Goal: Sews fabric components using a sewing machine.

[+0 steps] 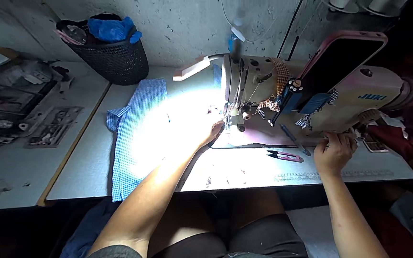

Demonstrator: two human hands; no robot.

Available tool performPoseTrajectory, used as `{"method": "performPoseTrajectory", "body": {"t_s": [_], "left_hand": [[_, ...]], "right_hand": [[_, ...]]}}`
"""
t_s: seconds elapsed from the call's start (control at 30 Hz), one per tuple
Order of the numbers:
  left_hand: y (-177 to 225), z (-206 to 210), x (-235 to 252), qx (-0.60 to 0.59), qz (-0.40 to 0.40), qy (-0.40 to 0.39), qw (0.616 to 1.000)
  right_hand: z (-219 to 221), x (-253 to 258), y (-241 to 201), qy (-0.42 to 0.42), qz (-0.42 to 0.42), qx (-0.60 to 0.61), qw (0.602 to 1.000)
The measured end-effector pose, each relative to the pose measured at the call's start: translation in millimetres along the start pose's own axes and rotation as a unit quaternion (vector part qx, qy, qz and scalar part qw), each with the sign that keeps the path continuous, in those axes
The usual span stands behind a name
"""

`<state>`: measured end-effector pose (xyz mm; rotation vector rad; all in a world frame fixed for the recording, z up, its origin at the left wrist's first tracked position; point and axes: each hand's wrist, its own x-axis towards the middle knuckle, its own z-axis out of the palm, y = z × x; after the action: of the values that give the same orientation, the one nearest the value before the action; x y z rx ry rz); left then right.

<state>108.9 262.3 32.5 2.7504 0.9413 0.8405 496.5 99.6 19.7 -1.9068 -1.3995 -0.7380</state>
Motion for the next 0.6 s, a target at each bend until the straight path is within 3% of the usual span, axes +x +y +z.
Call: {"method": "performPoseTrajectory", "body": {"t_s": [0.23,0.33,0.47,0.6], "left_hand": [[9.6,-2.4,-4.8,-0.013,-0.010,-0.009,1.000],[41.9,-25.5,2.7,-0.055,-0.095,-0.071,0.991],[9.2,0.3,-9.0,-0.046,-0.018,-0.007,0.999],[45.4,-28.1,2.9,-0.056,-0.099,-0.060,0.992]], "right_hand": [[0.8,-0.2,0.2,0.006,0.003,-0.013,1.000],[-0.5,-0.8,-1.6,0.016,-0.003,-0.013,1.000],[-0.9,-2.5,-1.9,0.015,0.007,0.001,1.000],[-5.4,-2.3,-2.8,0.000,0.002,0.023,1.000]]}}
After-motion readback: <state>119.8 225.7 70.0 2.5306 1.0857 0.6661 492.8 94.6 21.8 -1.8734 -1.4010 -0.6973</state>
